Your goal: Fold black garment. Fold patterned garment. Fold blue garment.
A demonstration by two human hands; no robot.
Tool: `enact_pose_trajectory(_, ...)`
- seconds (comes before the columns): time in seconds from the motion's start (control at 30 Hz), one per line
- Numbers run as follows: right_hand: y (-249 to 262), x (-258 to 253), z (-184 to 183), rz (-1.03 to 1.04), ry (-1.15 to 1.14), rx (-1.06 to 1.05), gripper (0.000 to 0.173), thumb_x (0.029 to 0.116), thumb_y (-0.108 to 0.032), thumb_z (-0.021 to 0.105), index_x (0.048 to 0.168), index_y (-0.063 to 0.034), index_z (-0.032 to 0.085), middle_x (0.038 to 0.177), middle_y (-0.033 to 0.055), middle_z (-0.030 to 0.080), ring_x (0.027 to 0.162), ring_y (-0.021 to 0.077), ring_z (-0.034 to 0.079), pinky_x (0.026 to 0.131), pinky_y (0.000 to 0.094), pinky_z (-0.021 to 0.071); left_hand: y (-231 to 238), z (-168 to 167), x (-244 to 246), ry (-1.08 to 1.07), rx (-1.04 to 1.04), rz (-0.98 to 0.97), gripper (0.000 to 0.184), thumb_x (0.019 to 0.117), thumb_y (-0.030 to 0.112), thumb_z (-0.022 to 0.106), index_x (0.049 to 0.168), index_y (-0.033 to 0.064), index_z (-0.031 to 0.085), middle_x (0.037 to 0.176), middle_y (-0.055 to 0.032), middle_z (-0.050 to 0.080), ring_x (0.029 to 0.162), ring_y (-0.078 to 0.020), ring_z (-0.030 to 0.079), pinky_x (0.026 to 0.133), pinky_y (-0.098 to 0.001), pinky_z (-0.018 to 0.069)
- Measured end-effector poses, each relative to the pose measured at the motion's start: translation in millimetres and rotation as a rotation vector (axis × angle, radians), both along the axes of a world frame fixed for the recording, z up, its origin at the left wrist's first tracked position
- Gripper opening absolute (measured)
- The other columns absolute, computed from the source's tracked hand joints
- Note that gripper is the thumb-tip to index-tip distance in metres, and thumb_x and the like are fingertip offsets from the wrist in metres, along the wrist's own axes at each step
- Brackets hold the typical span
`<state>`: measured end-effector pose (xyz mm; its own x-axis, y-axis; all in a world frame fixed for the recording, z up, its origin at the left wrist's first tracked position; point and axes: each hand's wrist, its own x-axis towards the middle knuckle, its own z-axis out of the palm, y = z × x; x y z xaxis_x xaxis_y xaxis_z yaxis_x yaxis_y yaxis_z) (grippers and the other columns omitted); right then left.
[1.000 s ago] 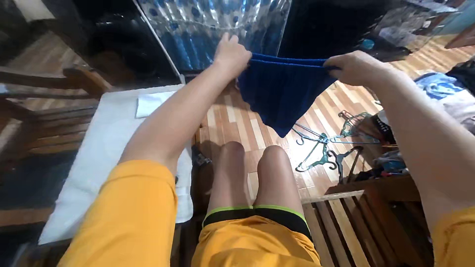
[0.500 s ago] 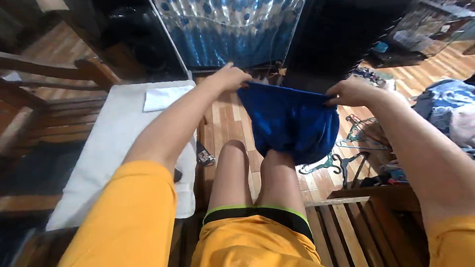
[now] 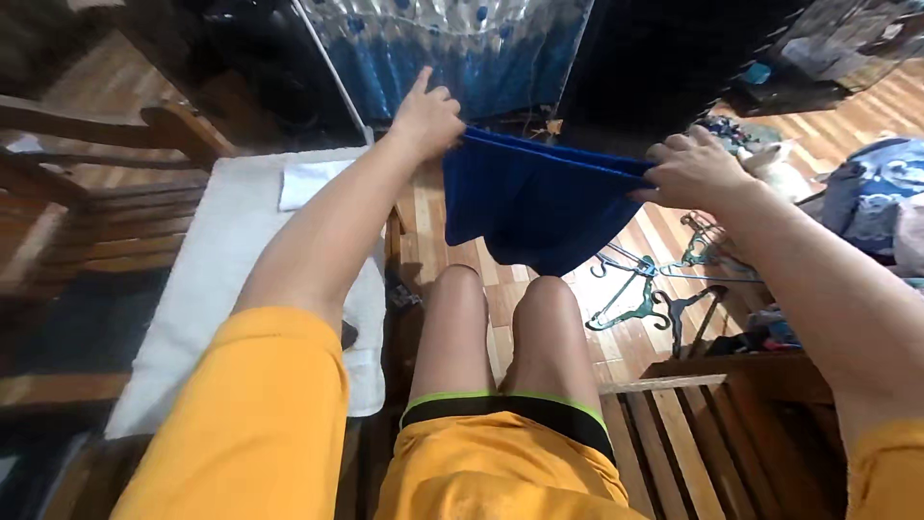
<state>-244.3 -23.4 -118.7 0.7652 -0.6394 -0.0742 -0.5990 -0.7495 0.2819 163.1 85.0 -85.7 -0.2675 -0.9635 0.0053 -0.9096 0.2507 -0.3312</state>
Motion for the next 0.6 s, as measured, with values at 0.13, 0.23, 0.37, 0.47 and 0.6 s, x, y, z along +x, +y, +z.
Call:
enact_pose_trajectory(0.13,9.1,13.7,7.2,-0.282,-0.056,0.188,0.070,0.1099,-0.051,0.029,0.103,0.0045,0.071,0.126,0.0274,0.065,0.128,0.0481,0.054,0.103,0.0716,0.0357,9.6,2.5,-19.3,0.095,0.120,0.273,0.069,0.1105,0.052,0.023,0.117,0.0008,0.070,0.126,-0.0240,0.067,0.129,-0.0432,0.057,0.113,-0.0722,0.0252)
enact_pose_trajectory(0.23,4.4,22.9,3.4,-0.198,-0.149,0.230,0.052,0.1087,-0.038,0.046,0.101,0.0070,0.071,0.129,0.0288,0.062,0.124,0.0496,0.056,0.098,0.0720,0.0407,6.2,0.1,-33.9,0.091,0.181,0.337,0.067,0.1087,0.054,0.034,0.113,-0.0031,0.068,0.123,-0.0266,0.066,0.124,-0.0449,0.059,0.107,-0.0715,0.0329)
enact_pose_trajectory(0.37,9.5,26.7,1.6,-0.017,-0.426,0.340,0.023,0.1017,-0.006,0.058,0.096,0.0109,0.072,0.141,0.0254,0.057,0.130,0.0443,0.055,0.106,0.0636,0.0428,6.3,-15.3,-32.2,0.201,0.227,0.127,0.033,0.1079,0.022,0.051,0.115,-0.0053,0.068,0.125,-0.0258,0.065,0.121,-0.0452,0.061,0.099,-0.0650,0.0459)
enact_pose_trajectory(0.47,20.1,26.2,-0.7,0.119,-0.587,0.355,0.009,0.0919,0.004,0.067,0.094,0.0089,0.075,0.122,0.0265,0.067,0.114,0.0454,0.064,0.098,0.0653,0.0466,15.2,-28.5,-30.5,0.420,0.227,-0.102,0.021,0.0996,0.004,0.061,0.115,0.0019,0.075,0.119,-0.0214,0.070,0.118,-0.0407,0.064,0.103,-0.0588,0.0469)
enact_pose_trajectory(0.6,33.6,29.3,-2.2,0.052,-0.540,0.396,0.010,0.0882,0.008,0.071,0.097,0.0078,0.075,0.111,0.0289,0.069,0.110,0.0468,0.064,0.097,0.0644,0.0465,24.0,-41.1,-28.6,0.489,0.225,-0.087,0.027,0.0962,0.003,0.062,0.120,0.0042,0.075,0.112,-0.0243,0.070,0.112,-0.0420,0.065,0.097,-0.0594,0.0487)
